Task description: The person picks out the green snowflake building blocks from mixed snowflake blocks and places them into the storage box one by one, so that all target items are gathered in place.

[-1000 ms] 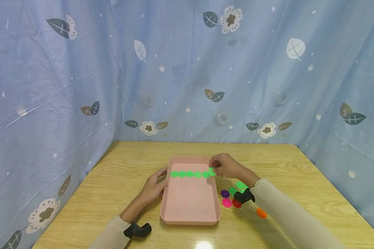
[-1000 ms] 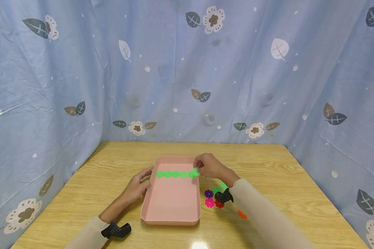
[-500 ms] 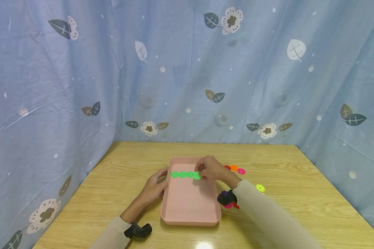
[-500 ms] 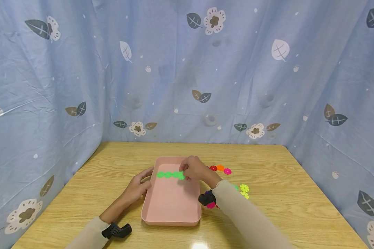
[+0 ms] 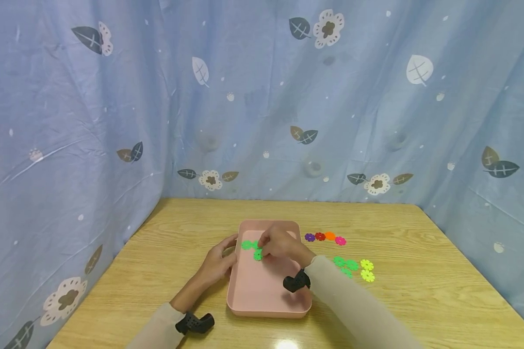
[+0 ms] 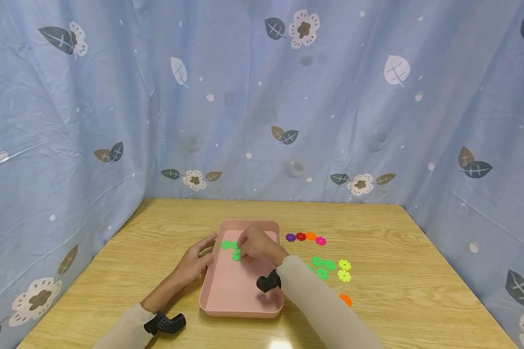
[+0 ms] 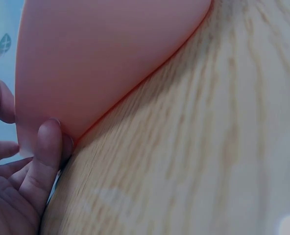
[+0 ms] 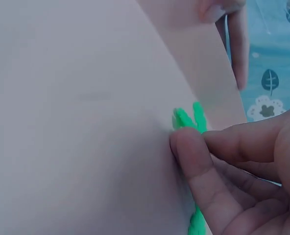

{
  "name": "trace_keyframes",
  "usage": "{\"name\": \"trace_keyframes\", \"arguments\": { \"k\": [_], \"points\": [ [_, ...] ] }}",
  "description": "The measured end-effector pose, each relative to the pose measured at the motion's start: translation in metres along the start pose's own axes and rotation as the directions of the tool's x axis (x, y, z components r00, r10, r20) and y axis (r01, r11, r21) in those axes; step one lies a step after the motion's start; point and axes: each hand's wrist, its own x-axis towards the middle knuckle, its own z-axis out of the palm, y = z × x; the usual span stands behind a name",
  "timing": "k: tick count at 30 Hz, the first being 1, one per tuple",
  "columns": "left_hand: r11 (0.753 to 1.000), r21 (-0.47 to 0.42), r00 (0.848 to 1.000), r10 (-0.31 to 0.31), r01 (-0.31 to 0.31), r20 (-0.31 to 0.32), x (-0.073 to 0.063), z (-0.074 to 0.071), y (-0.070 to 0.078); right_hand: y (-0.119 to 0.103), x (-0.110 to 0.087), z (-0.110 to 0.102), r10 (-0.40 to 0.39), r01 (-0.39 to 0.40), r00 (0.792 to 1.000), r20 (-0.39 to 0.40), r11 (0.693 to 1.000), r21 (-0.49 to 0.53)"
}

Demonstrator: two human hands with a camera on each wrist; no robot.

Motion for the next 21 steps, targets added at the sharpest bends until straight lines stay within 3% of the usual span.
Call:
{"name": "trace_keyframes", "arguments": {
  "k": [6,9,21],
  "points": [
    [1.0,-0.002,1.0,-0.007,0.007,0.014,-0.001,-0.001,0.005,-0.011,-0.002,0.006,0.064,-0.069,0.997,0.032,0.983,0.169],
    [1.0,0.004,1.0,0.005,-0.005,0.004,0.002,-0.001,-0.002,-0.012,-0.002,0.008,0.076,-0.087,0.996,0.054,0.966,0.243],
    [1.0,-0.014,1.0,0.003,-0.003,-0.011,0.001,0.0,-0.001,-0.014,-0.004,0.01,0.068,-0.108,0.99,0.12,0.927,0.361]
  ]
}}
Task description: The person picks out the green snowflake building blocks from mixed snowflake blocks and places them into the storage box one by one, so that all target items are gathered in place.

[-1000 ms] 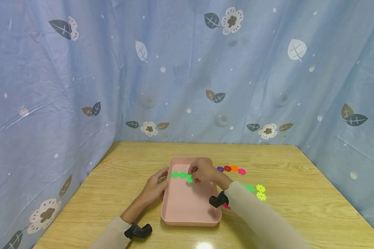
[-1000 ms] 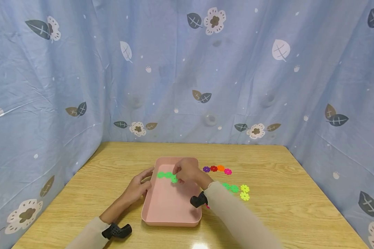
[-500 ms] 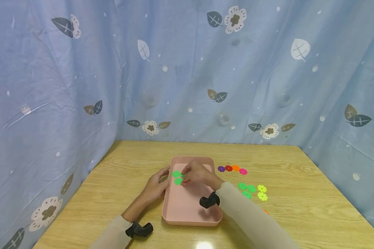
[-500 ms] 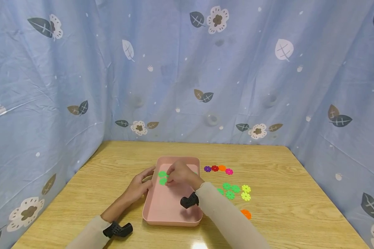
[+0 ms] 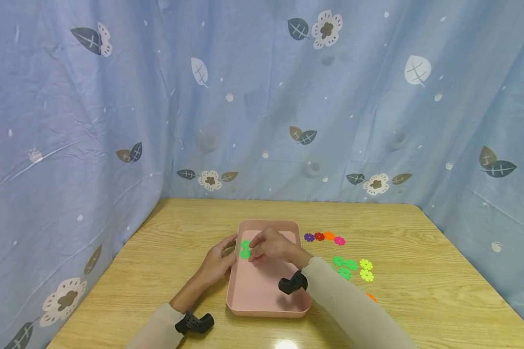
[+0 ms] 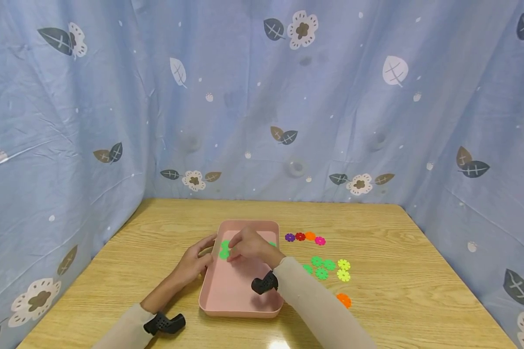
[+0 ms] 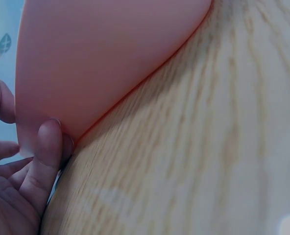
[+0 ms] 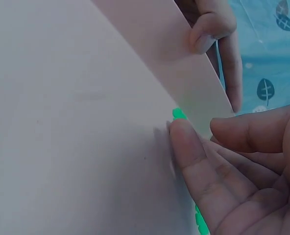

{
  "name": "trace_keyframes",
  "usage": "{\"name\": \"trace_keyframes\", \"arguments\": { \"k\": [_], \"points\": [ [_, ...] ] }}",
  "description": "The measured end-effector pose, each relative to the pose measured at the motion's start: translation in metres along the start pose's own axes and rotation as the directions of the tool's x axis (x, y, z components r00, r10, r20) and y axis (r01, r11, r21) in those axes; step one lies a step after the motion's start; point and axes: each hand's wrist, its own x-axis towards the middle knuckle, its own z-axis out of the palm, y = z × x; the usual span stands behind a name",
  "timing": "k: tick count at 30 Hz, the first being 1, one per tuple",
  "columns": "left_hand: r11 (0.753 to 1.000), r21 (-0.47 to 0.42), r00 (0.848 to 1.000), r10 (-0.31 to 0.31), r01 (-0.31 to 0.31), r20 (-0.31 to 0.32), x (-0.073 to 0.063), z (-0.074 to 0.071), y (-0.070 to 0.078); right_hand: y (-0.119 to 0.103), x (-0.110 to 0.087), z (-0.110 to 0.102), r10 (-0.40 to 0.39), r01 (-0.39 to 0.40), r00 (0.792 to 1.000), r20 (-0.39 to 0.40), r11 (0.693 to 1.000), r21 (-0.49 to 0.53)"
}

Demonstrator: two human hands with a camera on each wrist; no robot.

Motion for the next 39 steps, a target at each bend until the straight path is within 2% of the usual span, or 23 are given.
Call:
{"name": "trace_keyframes", "arguments": {
  "k": [8,13,17,22,26,29,33,35,39],
  "points": [
    [0.999,0.042,1.0,0.019,-0.019,0.0,0.0,-0.002,-0.005,-0.004,-0.009,-0.011,-0.033,0.033,0.999,0.004,0.999,0.022],
    [1.0,0.022,1.0,-0.008,0.007,0.012,-0.003,0.001,-0.007,-0.005,-0.024,-0.028,-0.066,0.065,0.997,-0.034,0.998,-0.004],
    [1.0,0.009,1.0,0.003,-0.003,0.019,-0.001,0.003,-0.003,-0.008,-0.04,-0.05,-0.111,0.1,0.986,-0.126,0.991,-0.091],
    [1.0,-0.018,1.0,0.014,-0.014,0.018,0.005,0.003,0.001,0.0,-0.056,-0.08,-0.134,0.085,0.953,-0.272,0.98,-0.182],
    [1.0,-0.02,1.0,-0.002,0.003,0.015,0.006,0.001,0.001,0.013,-0.072,-0.097,-0.124,0.053,0.944,-0.305,0.971,-0.233],
    [1.0,-0.014,1.0,-0.001,0.002,0.011,0.005,0.002,0.0,0.021,-0.083,-0.106,-0.155,0.048,0.94,-0.305,0.943,-0.331],
    [0.999,-0.033,0.999,-0.02,0.021,0.04,0.004,0.002,-0.003,0.033,-0.098,-0.117,-0.217,0.062,0.939,-0.267,0.871,-0.488],
    [0.999,-0.042,0.998,-0.029,0.031,0.049,0.003,0.002,-0.005,0.038,-0.105,-0.123,-0.223,0.067,0.945,-0.239,0.847,-0.527],
    [1.0,-0.021,1.0,-0.02,0.02,0.015,0.002,0.0,-0.006,0.05,-0.117,-0.133,-0.218,0.072,0.958,-0.186,0.811,-0.58]
  ]
}}
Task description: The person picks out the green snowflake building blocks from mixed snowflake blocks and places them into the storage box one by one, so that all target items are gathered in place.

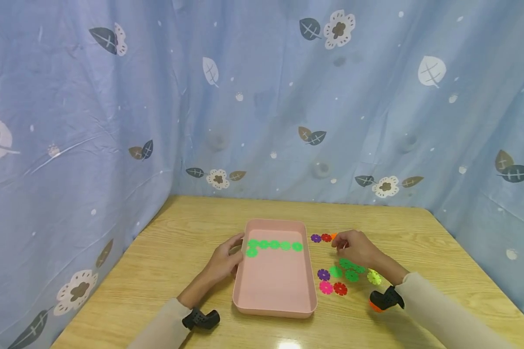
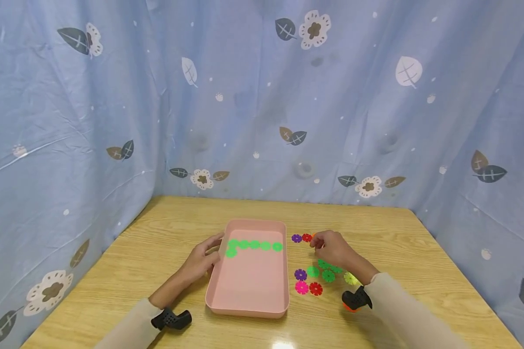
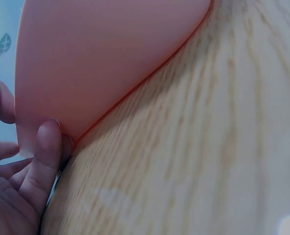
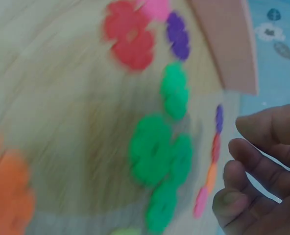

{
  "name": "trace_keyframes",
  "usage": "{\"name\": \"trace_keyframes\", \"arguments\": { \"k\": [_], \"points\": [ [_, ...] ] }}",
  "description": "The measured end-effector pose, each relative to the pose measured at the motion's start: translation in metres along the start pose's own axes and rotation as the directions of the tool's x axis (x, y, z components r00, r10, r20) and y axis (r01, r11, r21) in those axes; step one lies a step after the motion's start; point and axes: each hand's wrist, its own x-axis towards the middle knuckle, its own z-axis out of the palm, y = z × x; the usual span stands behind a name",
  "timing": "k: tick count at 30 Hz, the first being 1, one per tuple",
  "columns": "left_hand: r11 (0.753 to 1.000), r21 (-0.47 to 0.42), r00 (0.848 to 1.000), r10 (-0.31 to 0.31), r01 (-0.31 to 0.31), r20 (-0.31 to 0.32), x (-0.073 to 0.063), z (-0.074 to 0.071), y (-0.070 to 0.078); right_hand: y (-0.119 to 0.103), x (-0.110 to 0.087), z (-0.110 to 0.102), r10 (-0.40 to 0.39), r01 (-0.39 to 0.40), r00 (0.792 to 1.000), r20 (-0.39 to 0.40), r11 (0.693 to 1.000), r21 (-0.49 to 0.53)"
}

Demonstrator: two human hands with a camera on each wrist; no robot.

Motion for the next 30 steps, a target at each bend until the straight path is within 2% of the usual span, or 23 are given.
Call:
{"name": "trace_keyframes", "arguments": {
  "k": [6,9,13,17,24,30],
  "points": [
    [1.0,0.001,1.0,-0.006,0.006,0.003,-0.003,0.0,0.001,0.012,-0.013,-0.004,0.018,-0.015,0.997,0.075,0.999,-0.044],
    [1.0,0.013,1.0,0.001,-0.001,0.0,-0.003,0.0,0.002,0.016,-0.016,-0.004,-0.007,0.014,0.995,0.098,0.997,-0.071],
    [1.0,0.025,1.0,0.009,-0.009,-0.001,-0.002,0.0,0.004,0.022,-0.017,-0.002,-0.083,0.097,0.991,0.108,0.987,-0.129],
    [1.0,0.003,1.0,0.002,-0.002,0.01,-0.001,0.001,0.004,0.025,-0.018,0.001,-0.087,0.099,0.992,0.088,0.983,-0.151],
    [0.999,0.03,1.0,0.025,-0.025,0.007,-0.003,0.001,0.0,0.026,-0.016,0.005,-0.067,0.08,0.992,0.11,0.989,-0.122],
    [0.999,0.026,0.999,0.033,-0.033,-0.008,-0.002,0.0,0.002,0.019,-0.011,0.001,-0.091,0.102,0.987,0.133,0.992,-0.078]
  ]
}}
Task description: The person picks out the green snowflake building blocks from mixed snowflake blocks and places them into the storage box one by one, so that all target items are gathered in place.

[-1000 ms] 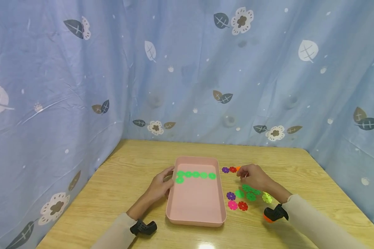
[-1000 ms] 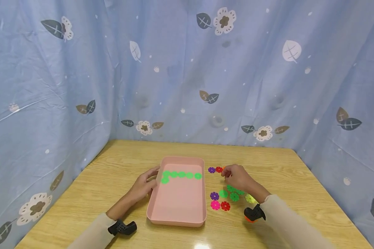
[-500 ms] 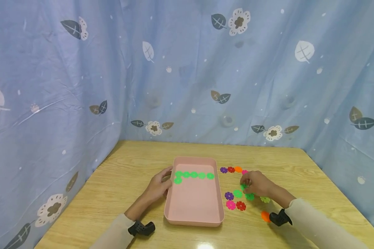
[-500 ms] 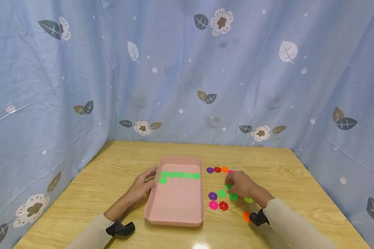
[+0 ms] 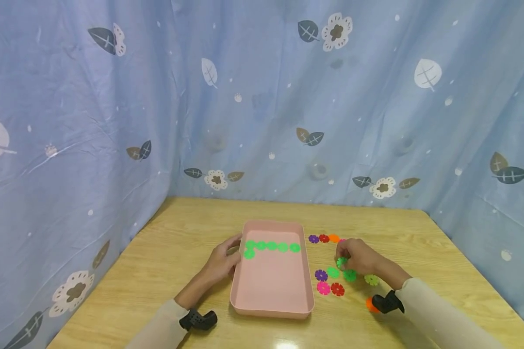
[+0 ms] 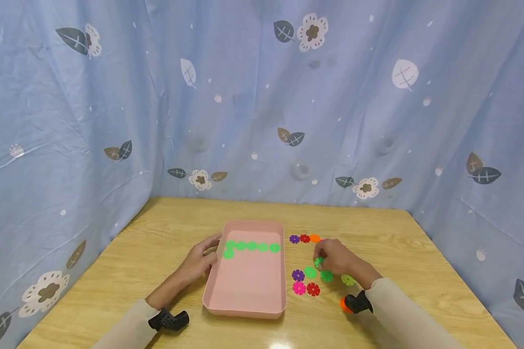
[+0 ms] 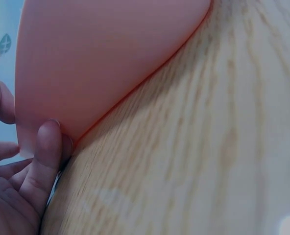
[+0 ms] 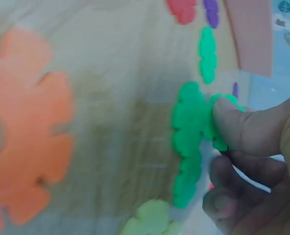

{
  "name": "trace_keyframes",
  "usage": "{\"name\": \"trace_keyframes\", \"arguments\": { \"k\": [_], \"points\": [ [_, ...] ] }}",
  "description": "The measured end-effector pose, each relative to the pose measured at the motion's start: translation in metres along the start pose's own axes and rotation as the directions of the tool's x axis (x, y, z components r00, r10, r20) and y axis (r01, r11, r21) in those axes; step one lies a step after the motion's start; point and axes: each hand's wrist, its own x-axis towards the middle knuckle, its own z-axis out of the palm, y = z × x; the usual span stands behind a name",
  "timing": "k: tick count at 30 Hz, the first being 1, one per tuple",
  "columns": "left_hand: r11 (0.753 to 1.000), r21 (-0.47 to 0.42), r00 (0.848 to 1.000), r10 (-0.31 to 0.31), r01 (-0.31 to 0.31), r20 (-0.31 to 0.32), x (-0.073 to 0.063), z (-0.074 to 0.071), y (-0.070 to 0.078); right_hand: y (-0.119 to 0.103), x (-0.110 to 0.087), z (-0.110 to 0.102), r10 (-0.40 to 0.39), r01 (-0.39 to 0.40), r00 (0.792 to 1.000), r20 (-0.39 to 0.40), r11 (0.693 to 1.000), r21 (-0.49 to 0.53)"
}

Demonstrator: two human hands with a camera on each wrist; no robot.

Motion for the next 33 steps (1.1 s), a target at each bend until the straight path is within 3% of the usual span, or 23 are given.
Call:
{"name": "trace_keyframes", "arguments": {
  "k": [7,13,23,33],
  "points": [
    [0.999,-0.049,0.999,-0.019,0.021,0.033,0.001,0.001,0.003,-0.008,0.008,-0.003,-0.04,0.041,0.997,-0.062,0.999,0.014],
    [0.999,-0.041,0.999,-0.027,0.028,0.019,0.0,0.0,0.003,-0.024,0.022,0.0,-0.065,0.069,0.99,-0.124,0.997,0.034],
    [1.0,-0.01,1.0,-0.019,0.019,0.005,0.001,0.001,-0.001,-0.056,0.049,0.006,-0.045,0.074,0.988,-0.146,0.977,0.201],
    [1.0,-0.001,1.0,-0.01,0.01,-0.011,0.001,0.0,0.0,-0.07,0.074,0.021,-0.056,0.089,0.99,-0.129,0.961,0.263]
  ]
}}
